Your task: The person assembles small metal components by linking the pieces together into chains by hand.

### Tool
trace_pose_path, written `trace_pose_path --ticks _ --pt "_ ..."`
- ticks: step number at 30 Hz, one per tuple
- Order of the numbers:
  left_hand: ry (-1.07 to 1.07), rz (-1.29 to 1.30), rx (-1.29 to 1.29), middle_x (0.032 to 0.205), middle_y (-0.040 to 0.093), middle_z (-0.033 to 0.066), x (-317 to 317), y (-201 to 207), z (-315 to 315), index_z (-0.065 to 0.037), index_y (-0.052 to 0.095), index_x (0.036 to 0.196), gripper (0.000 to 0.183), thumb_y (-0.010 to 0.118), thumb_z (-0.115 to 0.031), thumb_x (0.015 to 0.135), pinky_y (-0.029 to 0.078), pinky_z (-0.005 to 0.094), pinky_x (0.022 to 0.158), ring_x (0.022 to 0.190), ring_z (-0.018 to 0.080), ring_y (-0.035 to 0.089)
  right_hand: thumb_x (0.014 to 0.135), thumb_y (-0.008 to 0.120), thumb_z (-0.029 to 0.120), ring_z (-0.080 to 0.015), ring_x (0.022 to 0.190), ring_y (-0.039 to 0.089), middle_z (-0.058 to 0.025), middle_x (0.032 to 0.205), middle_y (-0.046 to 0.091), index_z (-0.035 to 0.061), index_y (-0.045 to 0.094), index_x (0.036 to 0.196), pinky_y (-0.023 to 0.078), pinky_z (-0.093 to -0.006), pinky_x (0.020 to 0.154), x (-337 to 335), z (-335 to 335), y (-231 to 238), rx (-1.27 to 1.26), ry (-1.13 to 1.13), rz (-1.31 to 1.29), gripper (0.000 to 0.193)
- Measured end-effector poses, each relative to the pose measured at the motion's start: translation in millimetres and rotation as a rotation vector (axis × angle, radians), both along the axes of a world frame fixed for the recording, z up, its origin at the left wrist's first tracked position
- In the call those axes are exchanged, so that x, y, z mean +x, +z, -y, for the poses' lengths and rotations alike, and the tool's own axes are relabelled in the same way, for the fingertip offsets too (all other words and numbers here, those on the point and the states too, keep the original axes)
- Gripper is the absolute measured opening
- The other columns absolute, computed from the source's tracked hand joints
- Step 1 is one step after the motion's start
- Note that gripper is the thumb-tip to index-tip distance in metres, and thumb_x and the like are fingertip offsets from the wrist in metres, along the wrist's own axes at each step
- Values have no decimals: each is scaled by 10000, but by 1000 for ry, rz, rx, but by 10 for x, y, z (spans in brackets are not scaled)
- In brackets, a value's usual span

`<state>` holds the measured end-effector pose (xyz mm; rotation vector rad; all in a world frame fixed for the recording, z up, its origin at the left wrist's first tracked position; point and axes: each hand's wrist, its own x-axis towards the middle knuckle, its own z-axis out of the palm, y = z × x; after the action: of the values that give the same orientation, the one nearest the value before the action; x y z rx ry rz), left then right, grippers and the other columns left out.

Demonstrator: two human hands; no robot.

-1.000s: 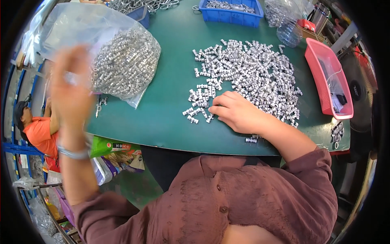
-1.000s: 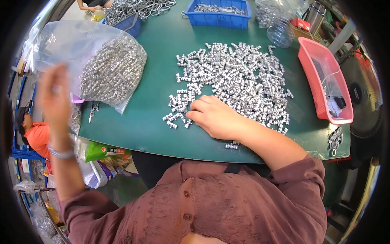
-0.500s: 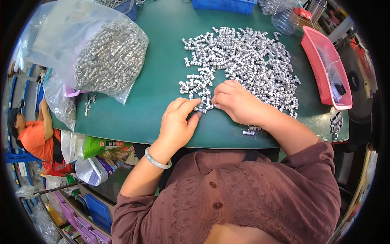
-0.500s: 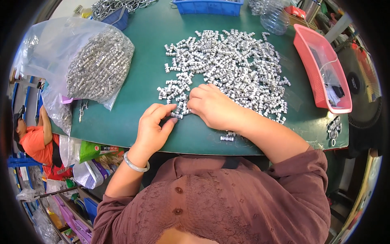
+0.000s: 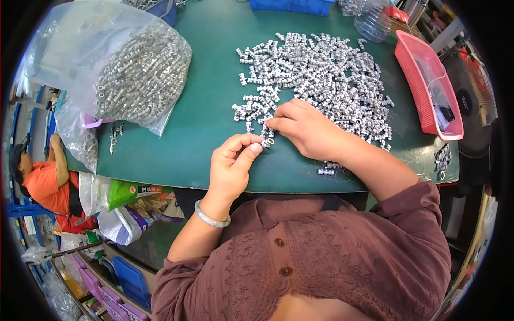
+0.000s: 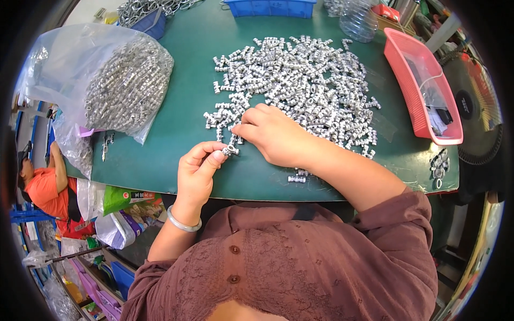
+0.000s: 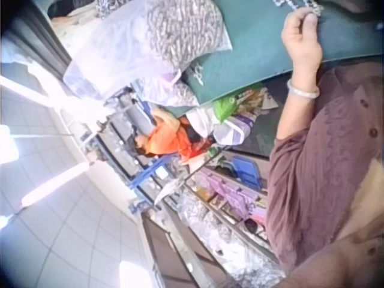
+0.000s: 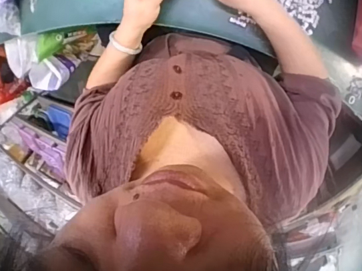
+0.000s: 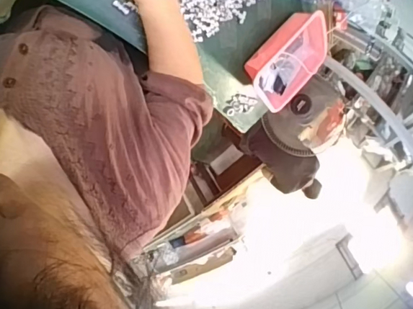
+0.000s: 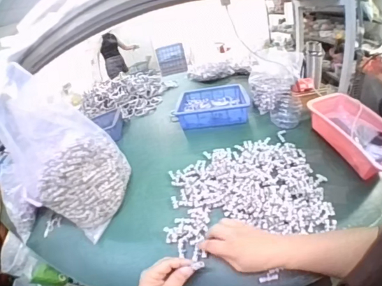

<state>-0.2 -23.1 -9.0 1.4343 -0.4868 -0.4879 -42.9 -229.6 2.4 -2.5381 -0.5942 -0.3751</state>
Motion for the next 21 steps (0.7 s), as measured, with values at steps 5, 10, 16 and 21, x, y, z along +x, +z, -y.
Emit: trace_pose_path --ticks 5,10,16,21 --pt "-56 -229 -166 892 614 60 49 -56 -90 -1 589 1003 139 576 -70 882 441 223 685 768 117 549 726 630 26 -281 913 504 -86 966 540 56 592 974 411 -373 812 -3 -12 -19 -18 3 -27 253" --pt "-69 -523 -341 985 613 101 66 5 -104 -6 549 1051 164 522 -50 895 491 269 755 892 184 599 707 639 20 -283 909 510 -91 948 544 53 580 952 416 -378 809 -4 26 -19 36 24 0 254" --pt "-86 -646 -434 1002 602 108 50 74 -75 -5 507 1124 259 480 -26 868 503 287 771 889 199 607 709 637 9 -293 842 530 -98 859 562 41 573 977 425 -387 793 -6 36 -13 99 24 -35 278" --pt "-45 -362 -101 854 563 21 -19 77 33 -1 540 1108 250 565 -51 864 421 201 602 693 75 512 780 617 21 -255 780 571 -91 809 573 17 560 1023 459 -355 723 -61 -3 95 351 40 -173 250"
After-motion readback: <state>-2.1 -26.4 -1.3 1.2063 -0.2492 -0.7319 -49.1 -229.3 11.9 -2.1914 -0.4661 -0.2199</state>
